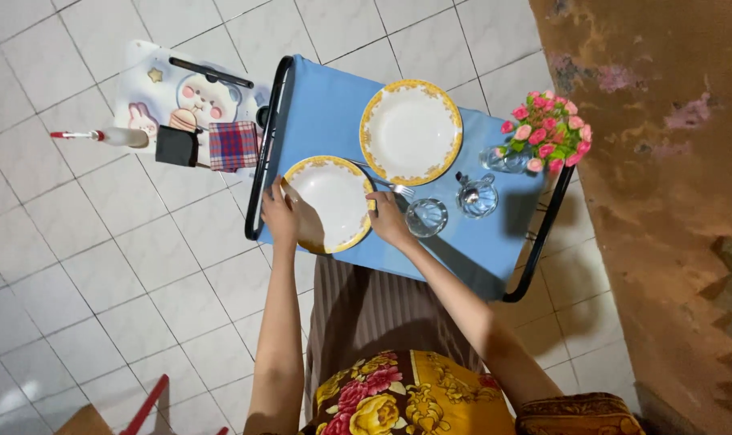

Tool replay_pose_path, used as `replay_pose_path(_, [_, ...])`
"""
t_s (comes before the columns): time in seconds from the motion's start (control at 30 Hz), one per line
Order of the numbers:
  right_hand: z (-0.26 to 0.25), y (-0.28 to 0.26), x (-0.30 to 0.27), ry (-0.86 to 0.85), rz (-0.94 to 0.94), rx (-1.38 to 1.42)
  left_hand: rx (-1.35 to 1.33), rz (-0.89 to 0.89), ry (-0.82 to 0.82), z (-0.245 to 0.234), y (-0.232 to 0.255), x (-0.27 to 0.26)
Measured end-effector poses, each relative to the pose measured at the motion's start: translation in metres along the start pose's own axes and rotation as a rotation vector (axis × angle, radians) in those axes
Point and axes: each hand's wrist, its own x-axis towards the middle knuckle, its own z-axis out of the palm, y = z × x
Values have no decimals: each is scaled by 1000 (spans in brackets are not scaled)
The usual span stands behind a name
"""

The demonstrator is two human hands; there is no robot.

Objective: Setting a small table with plates, glasses, cutlery, and a vase of flowers

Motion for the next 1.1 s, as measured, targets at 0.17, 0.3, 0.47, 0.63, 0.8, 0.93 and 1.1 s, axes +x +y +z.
replay_pose_path(0.17, [45, 28, 3, 44, 113, 34, -189, 35, -51, 18, -36, 4])
replay_pose_path(0.3, [50, 12, -5, 127, 220, 89, -212, 26, -138, 5, -36, 5])
replay_pose_path(0.47, [67, 11, -25, 167, 262, 115, -185, 46, -167, -9, -42, 1])
replay_pose_path(0.63, [77, 7, -38, 162, 329, 162, -212, 100, -184, -20, -50, -7])
replay_pose_path(0.8, [72, 6, -38, 207, 284, 85, -95, 129, -162, -30, -29, -1])
replay_pose_path(0.93, [17, -56, -31, 222, 328, -26, -36, 423, 20, -40, 24, 15])
replay_pose_path(1.1, [-18, -71, -2, 415, -57, -419, -108, 675, -236, 6, 68, 50])
